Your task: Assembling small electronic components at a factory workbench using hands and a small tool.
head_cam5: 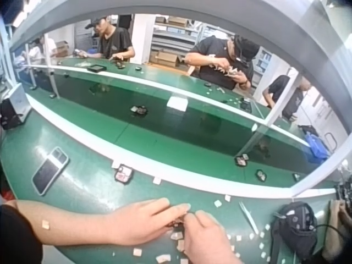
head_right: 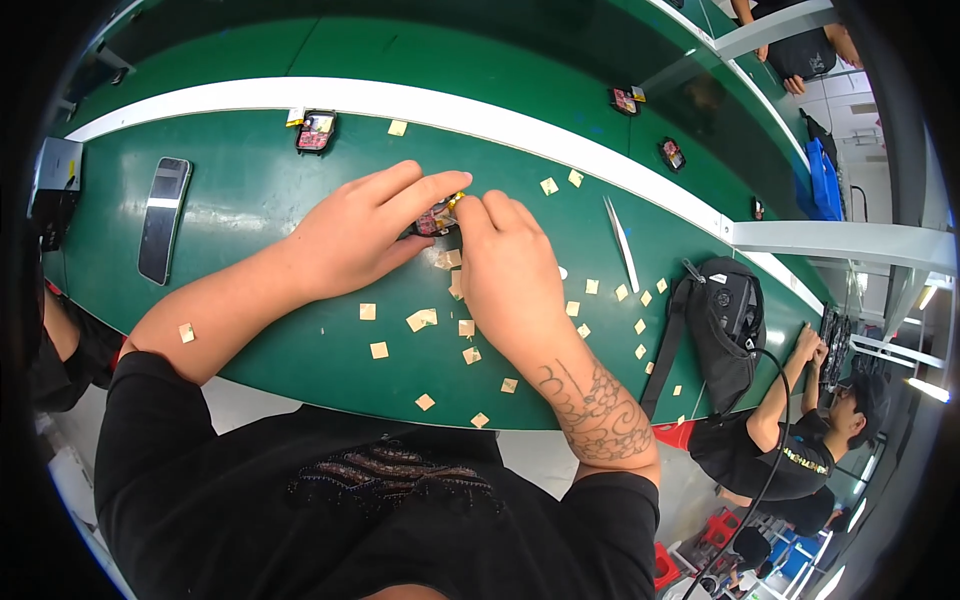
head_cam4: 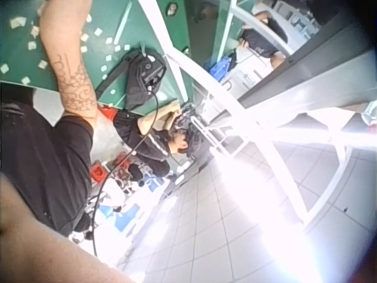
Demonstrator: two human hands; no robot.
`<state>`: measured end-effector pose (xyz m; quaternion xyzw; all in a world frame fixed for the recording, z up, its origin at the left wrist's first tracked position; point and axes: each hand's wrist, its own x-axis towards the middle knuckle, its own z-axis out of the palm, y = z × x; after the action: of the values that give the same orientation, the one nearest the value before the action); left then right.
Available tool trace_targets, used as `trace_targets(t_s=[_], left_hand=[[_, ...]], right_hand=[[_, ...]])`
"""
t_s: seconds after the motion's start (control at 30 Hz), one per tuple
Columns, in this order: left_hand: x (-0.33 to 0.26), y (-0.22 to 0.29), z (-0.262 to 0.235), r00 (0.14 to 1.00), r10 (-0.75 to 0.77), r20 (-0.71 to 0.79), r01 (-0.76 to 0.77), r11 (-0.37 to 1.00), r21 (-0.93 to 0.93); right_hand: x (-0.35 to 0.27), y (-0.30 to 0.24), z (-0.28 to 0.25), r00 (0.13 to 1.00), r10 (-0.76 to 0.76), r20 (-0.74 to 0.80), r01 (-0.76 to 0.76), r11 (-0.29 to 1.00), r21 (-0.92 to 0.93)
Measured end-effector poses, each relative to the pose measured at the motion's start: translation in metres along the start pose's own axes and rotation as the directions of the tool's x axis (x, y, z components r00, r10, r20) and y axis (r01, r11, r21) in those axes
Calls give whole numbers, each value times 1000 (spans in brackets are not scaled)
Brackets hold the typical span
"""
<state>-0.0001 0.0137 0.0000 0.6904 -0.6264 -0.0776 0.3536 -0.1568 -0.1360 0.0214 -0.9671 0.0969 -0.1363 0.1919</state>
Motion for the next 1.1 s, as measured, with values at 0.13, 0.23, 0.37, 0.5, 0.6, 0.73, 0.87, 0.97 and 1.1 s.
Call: trace_targets(t_s=[0.13, 0.23, 0.37, 0.5, 0.6, 0.73, 0.87, 0.97, 1.1], left_hand=[[1, 1, -2, 1000, -18, 20, 18, 1000, -20], [1, 2, -2, 995, -85, 46, 88, 995, -53], [0, 0, -2, 995, -97, 25, 98, 994, -41], [0, -2, -2, 995, -97, 6, 97, 995, -34], [0, -3, -3, 992, -122, 27, 122, 992, -30], [1, -3, -4, 992, -121, 39, 122, 992, -37], [1, -3, -4, 995, -100, 29, 100, 995, -16], [1, -3, -4, 996, -91, 13, 91, 996, 14], [1, -4, -5, 996, -86, 10, 86, 996, 32]], right_hand=[[1, 5, 4, 998, 61, 1, -60, 987, 148], [4, 11, 6, 997, 70, -21, -61, 960, 274], [7, 20, 1, 998, 62, -17, -50, 915, 400], [10, 30, -13, 996, 89, 27, -92, 900, 426], [10, 34, -13, 999, 31, 44, -46, 904, 424], [8, 30, -10, 999, -3, 54, -21, 907, 420], [9, 29, -15, 999, -7, 43, -10, 925, 381], [9, 29, -21, 990, -2, 138, -54, 917, 394], [12, 30, -13, 998, -58, 36, 44, 948, 317]])
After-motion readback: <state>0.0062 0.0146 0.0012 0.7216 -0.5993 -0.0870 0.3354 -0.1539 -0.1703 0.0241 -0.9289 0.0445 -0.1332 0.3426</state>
